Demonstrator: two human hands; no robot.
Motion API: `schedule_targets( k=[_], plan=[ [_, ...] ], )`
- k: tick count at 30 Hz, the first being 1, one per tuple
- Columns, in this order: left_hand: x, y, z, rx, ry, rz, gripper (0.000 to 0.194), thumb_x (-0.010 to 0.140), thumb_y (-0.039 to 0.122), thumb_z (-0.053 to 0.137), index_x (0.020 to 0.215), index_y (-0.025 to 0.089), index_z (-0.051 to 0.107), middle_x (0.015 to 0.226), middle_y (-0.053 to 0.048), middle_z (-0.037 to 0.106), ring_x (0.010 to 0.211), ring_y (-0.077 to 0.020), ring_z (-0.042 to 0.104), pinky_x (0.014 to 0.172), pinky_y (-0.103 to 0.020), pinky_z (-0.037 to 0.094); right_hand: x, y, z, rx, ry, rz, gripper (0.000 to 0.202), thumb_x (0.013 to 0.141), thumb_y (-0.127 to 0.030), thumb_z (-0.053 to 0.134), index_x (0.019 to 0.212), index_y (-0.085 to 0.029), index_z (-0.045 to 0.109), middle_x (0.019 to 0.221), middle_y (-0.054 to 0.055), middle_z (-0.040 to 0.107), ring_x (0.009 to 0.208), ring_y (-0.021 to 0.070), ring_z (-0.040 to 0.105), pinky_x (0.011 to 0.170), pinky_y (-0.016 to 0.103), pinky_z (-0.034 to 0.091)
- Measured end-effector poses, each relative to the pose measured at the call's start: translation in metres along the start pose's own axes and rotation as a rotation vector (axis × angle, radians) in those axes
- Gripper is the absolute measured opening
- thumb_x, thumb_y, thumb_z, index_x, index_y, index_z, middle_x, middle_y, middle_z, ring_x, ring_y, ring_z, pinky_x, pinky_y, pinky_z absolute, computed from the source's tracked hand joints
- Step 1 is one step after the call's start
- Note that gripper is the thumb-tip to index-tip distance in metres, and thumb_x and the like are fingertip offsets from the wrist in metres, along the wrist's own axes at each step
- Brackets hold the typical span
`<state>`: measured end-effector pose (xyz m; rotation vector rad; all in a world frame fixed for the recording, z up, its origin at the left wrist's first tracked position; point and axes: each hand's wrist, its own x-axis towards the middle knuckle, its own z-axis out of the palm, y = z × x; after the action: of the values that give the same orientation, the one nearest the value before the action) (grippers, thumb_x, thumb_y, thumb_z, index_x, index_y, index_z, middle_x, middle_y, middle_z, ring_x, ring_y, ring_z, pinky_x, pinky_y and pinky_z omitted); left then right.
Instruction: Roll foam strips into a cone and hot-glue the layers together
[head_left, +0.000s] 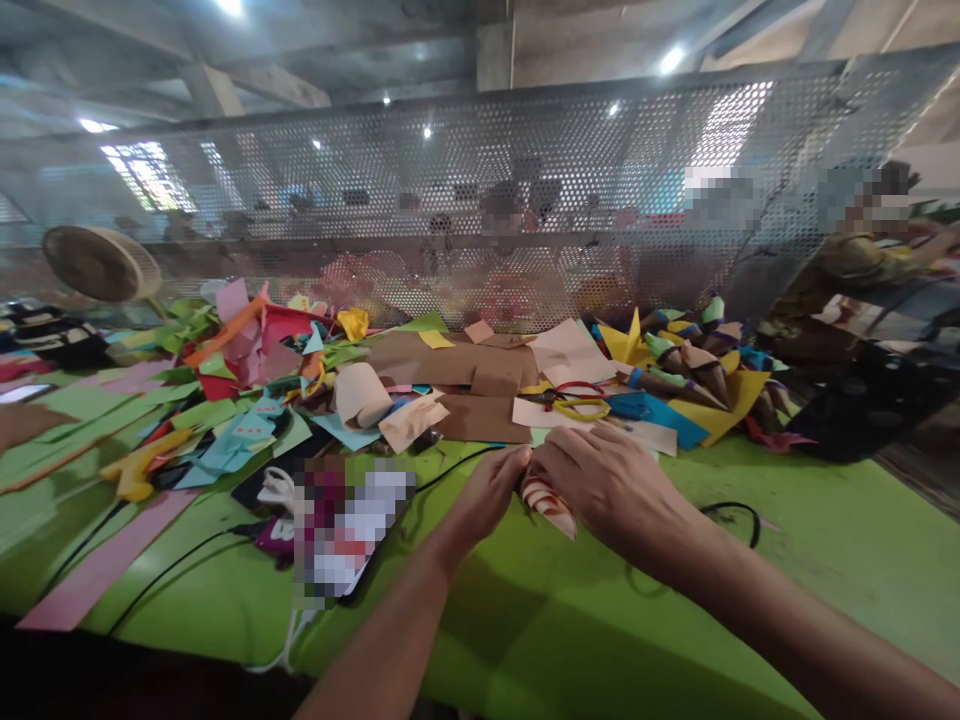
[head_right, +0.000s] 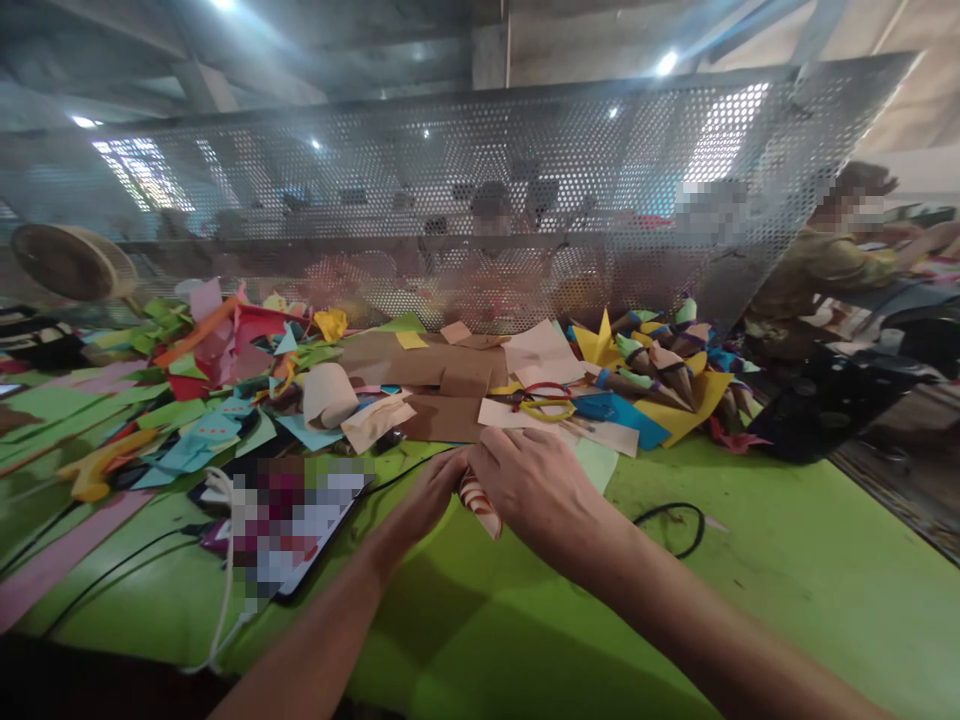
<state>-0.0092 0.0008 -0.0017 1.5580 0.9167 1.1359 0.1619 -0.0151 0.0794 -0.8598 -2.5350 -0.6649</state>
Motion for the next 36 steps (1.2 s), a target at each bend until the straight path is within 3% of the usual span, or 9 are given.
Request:
schedule_targets(
  k=[8, 16, 25, 31, 36],
  plan=[
    [0.0, 0.007, 0.0, 0.047, 0.003, -0.015, 0.036, 0.096, 0.045, 0.041, 0.077, 0.018, 0.054, 0.08, -0.003, 0.058, 0.081, -0.0169, 0.05, 0.077, -0.027, 0.043, -0.002, 0.007, 0.0, 0.128, 0.021, -0.046, 0.023, 0.099, -0.015, 0.048, 0.08, -0.019, 0.059, 0.074, 0.002, 0.057, 0.063, 0.0189, 0.05, 0.063, 0.033, 0.03],
    [0.0, -0.001, 0.0, 0.026, -0.012, -0.014, 0.038, 0.095, 0.049, 0.042, 0.078, 0.017, 0.053, 0.08, -0.003, 0.056, 0.078, -0.0163, 0.048, 0.073, -0.027, 0.043, -0.002, 0.006, -0.004, 0.186, 0.012, -0.02, 0.023, 0.103, -0.024, 0.045, 0.088, -0.019, 0.062, 0.077, 0.002, 0.059, 0.064, 0.0183, 0.051, 0.064, 0.032, 0.03],
    [0.002, 0.003, 0.001, 0.056, 0.051, 0.042, 0.037, 0.099, 0.042, 0.038, 0.071, 0.019, 0.042, 0.07, 0.002, 0.042, 0.068, -0.0128, 0.038, 0.064, -0.026, 0.033, -0.007, 0.012, -0.009, 0.262, -0.048, 0.065, 0.008, 0.095, -0.021, 0.059, 0.093, -0.018, 0.066, 0.085, 0.003, 0.063, 0.071, 0.0177, 0.057, 0.065, 0.031, 0.033],
    [0.001, 0.004, 0.0, 0.134, 0.063, 0.084, 0.038, 0.101, 0.04, 0.035, 0.07, 0.02, 0.041, 0.07, 0.003, 0.041, 0.068, -0.0127, 0.039, 0.065, -0.026, 0.031, -0.009, 0.01, -0.009, 0.245, -0.101, 0.078, 0.008, 0.093, -0.019, 0.061, 0.089, -0.018, 0.067, 0.083, 0.002, 0.062, 0.073, 0.0174, 0.058, 0.066, 0.031, 0.034],
    [0.001, 0.002, 0.001, 0.127, 0.064, 0.088, 0.039, 0.101, 0.039, 0.037, 0.068, 0.02, 0.041, 0.069, 0.003, 0.042, 0.067, -0.0128, 0.04, 0.064, -0.026, 0.031, -0.005, 0.005, -0.005, 0.154, -0.066, 0.038, 0.007, 0.091, -0.018, 0.064, 0.084, -0.017, 0.065, 0.079, 0.002, 0.061, 0.069, 0.0181, 0.056, 0.065, 0.032, 0.033]
  ],
)
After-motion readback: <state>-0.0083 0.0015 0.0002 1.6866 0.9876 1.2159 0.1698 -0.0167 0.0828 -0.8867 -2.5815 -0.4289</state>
